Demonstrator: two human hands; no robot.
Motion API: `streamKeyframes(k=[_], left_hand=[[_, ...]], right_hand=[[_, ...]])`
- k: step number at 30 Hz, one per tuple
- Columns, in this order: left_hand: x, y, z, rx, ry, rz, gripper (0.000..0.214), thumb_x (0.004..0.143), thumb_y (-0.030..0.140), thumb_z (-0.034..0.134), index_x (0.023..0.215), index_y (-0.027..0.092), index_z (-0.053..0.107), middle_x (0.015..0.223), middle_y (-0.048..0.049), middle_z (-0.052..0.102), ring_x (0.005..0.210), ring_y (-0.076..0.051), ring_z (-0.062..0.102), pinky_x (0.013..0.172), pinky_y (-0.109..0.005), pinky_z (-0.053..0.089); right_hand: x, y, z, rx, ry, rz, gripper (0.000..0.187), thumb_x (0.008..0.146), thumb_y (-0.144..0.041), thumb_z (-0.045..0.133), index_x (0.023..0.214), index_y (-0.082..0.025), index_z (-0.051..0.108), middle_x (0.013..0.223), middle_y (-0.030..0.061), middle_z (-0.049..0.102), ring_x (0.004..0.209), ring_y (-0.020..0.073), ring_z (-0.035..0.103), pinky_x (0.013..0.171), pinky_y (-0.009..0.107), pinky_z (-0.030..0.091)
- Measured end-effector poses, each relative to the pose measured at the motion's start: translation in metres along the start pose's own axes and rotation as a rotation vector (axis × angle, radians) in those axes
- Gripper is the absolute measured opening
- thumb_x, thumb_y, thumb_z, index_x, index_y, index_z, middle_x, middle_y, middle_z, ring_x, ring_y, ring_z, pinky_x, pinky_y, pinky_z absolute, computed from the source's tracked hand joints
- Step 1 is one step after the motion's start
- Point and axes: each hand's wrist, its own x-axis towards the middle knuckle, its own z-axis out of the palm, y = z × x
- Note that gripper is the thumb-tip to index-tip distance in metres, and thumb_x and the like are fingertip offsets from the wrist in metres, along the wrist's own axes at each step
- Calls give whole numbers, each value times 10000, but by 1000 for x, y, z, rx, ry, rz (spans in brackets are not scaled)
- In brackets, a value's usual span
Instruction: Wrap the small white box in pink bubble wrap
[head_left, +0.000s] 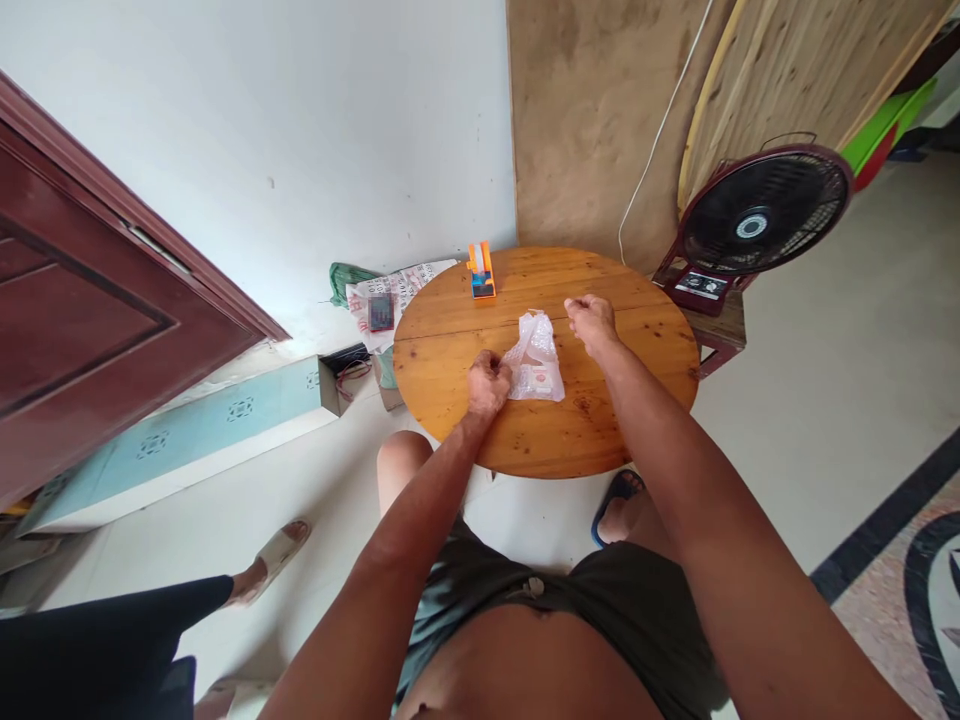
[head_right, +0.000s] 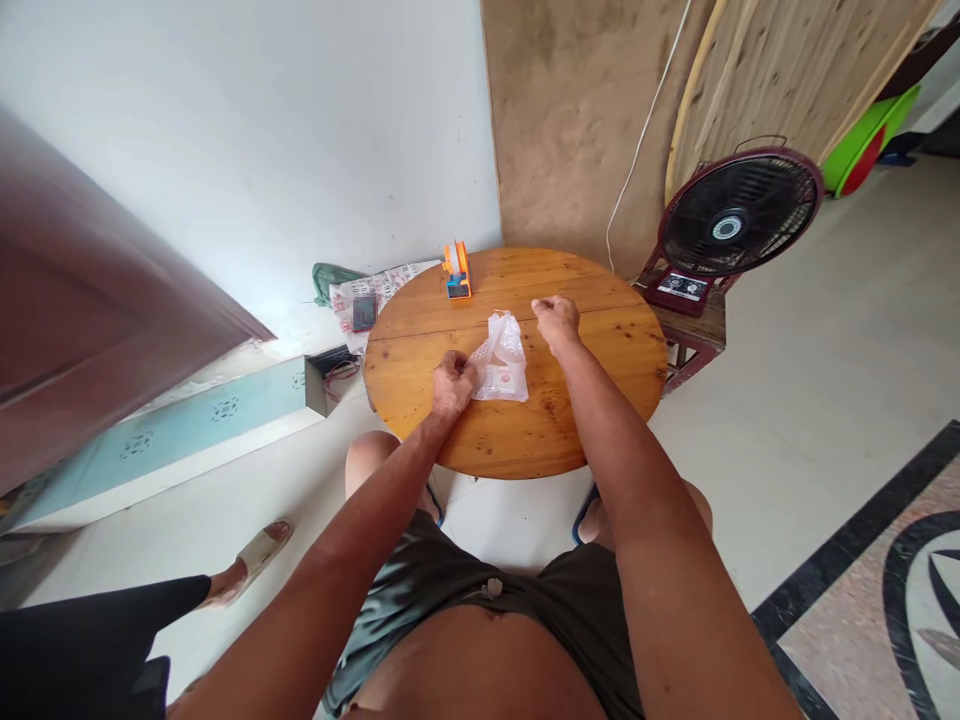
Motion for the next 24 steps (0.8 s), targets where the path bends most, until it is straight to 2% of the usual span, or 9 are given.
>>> streamKeyframes(k=[2,3,6,8,11,14,19,24], left_hand=[[3,-2,1,-39,-10,-14,126,784,228,576,893,173,608,781,-22,641,704,-144,578,680,-254,462],[4,-2,1,-43,-22,-22,152,788,244,586,916,168,616,798,-30,652,717,-147,587,683,-255,466],[13,3,-2,31,-103,-32,173,804,308,598,875,156,643,784,-41,667,700,-150,594,651,-249,452],[22,10,-5,143,-184,-15,200,800,350,612,820,156,653,749,-40,662,663,-148,580,616,-247,427],[33,20,-6,349,-275,30,216,782,375,629,796,162,669,713,-45,649,637,-151,560,600,-250,399],[42,28,-4,447,-296,67,207,783,367,620,776,168,677,713,-58,653,653,-161,567,610,-253,395],[54,36,6,477,-274,39,253,778,414,624,717,173,673,685,-74,658,681,-188,599,617,-265,412],[64,34,6,519,-231,-37,199,795,288,557,711,156,681,709,-99,675,733,-206,631,635,-264,425]], right_hand=[[-19,3,-3,-111,76,-89,187,814,-380,651,816,-200,603,677,-8,593,565,130,522,537,247,430],[-32,3,-3,-185,72,-161,178,807,-374,657,830,-200,624,723,8,623,623,149,554,591,268,455],[-79,1,0,-453,8,-401,134,809,-329,665,857,-204,669,856,54,663,790,212,594,742,334,475],[-108,0,6,-647,-53,-527,124,810,-290,673,885,-193,692,942,102,653,854,251,583,779,369,468],[-136,4,15,-781,-96,-690,174,886,-285,601,967,-167,701,1040,154,633,1001,303,544,865,407,447],[-147,11,19,-787,-88,-757,247,943,-267,510,1052,-150,698,1092,165,625,1033,306,525,921,432,427],[-148,20,19,-727,-59,-770,289,956,-256,474,1121,-165,693,1146,163,608,1070,301,512,974,445,413],[-147,25,20,-693,-19,-773,274,951,-262,487,1120,-184,687,1136,145,616,1076,290,519,976,421,426]])
